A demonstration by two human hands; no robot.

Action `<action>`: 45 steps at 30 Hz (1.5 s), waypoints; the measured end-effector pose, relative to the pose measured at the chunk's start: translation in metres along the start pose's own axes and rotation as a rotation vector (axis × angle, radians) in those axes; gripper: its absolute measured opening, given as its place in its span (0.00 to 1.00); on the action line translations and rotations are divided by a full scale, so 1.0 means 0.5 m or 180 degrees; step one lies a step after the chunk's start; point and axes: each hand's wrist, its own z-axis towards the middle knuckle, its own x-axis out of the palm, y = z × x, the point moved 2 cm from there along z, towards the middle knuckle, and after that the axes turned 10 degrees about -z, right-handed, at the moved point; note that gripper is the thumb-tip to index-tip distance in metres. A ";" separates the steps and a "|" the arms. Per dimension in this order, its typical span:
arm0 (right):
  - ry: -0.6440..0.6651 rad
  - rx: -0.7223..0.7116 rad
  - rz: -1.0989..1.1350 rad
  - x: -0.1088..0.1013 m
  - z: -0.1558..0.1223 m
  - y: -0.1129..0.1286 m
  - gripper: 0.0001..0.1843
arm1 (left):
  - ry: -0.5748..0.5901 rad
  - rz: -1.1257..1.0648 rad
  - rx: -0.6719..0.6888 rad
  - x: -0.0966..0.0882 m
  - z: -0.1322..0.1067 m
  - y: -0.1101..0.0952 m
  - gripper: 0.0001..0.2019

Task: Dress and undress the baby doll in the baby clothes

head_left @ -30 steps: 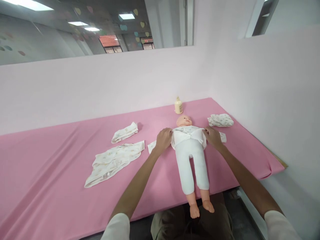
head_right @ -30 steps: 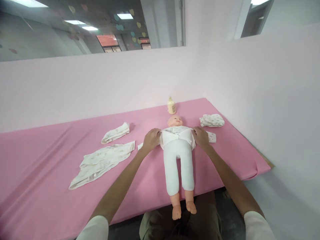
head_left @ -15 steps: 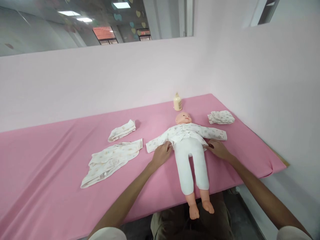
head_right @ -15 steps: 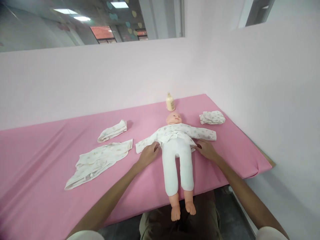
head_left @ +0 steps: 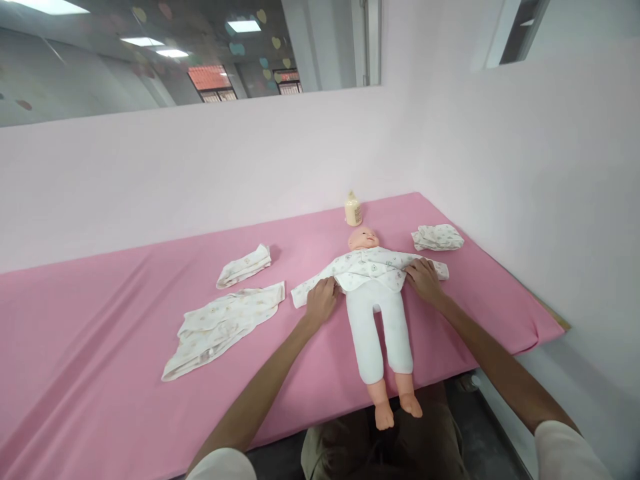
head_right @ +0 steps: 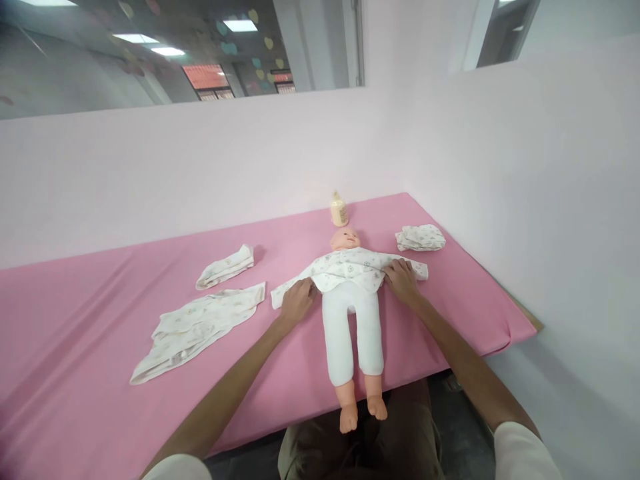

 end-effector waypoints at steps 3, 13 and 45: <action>-0.0136 0.0127 0.0148 0.006 0.000 -0.005 0.13 | -0.0208 -0.0291 0.0172 -0.010 0.005 0.003 0.08; -0.0097 0.0818 0.1838 -0.010 0.067 -0.008 0.15 | -0.0129 -0.1525 0.0138 -0.044 0.055 -0.007 0.11; -0.0973 0.2271 0.0831 -0.045 0.096 -0.161 0.15 | -0.0668 -0.0975 -0.0374 -0.069 -0.012 -0.068 0.15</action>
